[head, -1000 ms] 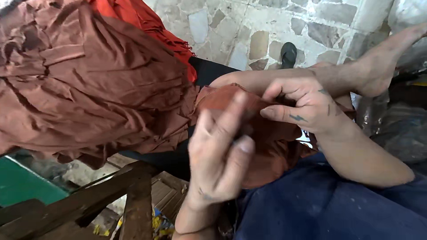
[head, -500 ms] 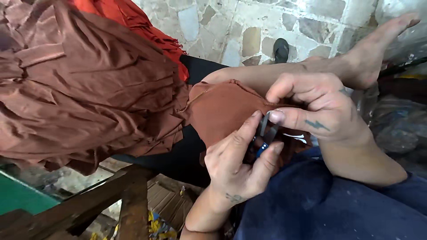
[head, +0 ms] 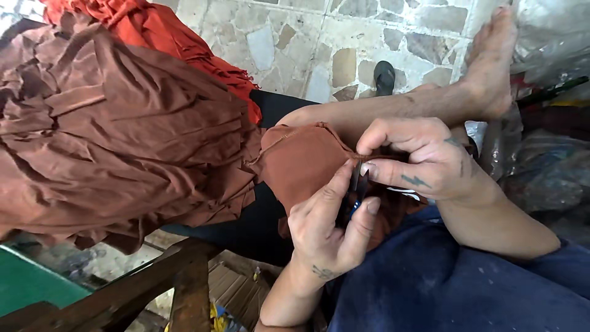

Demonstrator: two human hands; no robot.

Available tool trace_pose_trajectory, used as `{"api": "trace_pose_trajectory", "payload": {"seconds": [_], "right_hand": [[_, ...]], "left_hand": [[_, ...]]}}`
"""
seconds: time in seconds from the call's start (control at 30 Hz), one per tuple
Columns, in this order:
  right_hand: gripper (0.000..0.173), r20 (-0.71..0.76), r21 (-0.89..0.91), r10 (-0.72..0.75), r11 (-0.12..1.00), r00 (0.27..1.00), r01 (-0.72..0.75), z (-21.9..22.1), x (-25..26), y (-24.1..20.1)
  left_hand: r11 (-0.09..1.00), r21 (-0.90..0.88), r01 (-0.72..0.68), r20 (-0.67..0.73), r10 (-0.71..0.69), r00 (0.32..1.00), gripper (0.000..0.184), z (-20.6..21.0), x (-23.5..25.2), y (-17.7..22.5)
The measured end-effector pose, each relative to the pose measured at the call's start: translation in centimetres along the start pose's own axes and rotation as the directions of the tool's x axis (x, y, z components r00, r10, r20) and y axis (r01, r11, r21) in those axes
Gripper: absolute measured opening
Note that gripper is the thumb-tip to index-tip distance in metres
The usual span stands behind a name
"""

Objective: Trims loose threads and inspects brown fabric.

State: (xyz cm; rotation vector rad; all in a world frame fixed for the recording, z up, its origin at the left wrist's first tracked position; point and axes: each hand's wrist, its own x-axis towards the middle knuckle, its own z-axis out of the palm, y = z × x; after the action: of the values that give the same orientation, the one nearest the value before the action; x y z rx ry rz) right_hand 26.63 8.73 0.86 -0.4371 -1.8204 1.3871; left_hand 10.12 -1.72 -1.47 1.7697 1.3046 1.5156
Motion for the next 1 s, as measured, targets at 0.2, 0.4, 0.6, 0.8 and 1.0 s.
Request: {"api": "trace_pose_trajectory", "payload": {"seconds": [0.2, 0.4, 0.6, 0.8, 1.0], "right_hand": [[0.002, -0.013, -0.026, 0.002, 1.0, 1.0, -0.002, 0.0, 0.0, -0.1], [0.008, -0.01, -0.08, -0.203, 0.976, 0.979, 0.201, 0.1, 0.2, 0.7], [0.007, 0.027, -0.106, -0.247, 0.963, 0.969, 0.249, 0.3, 0.3, 0.6], [0.009, 0.02, -0.19, -0.198, 0.962, 0.98, 0.199, 0.3, -0.5, 0.5], [0.009, 0.022, -0.298, -0.173, 0.939, 0.985, 0.171, 0.3, -0.8, 0.4]], "left_hand": [[0.998, -0.056, -0.001, 0.025, 0.003, 1.0, 0.043, 0.2, -0.3, -0.4], [0.995, -0.101, -0.026, -0.034, 0.023, 0.999, 0.036, 0.5, -0.3, -0.6], [0.995, 0.038, -0.095, -0.126, 0.099, 0.987, 0.03, 0.6, -0.8, -0.8], [0.994, -0.113, 0.006, -0.076, -0.015, 0.997, 0.027, 0.4, -0.5, -0.5], [0.997, 0.055, -0.055, -0.117, 0.061, 0.991, 0.029, 0.5, -0.8, -1.4]]}}
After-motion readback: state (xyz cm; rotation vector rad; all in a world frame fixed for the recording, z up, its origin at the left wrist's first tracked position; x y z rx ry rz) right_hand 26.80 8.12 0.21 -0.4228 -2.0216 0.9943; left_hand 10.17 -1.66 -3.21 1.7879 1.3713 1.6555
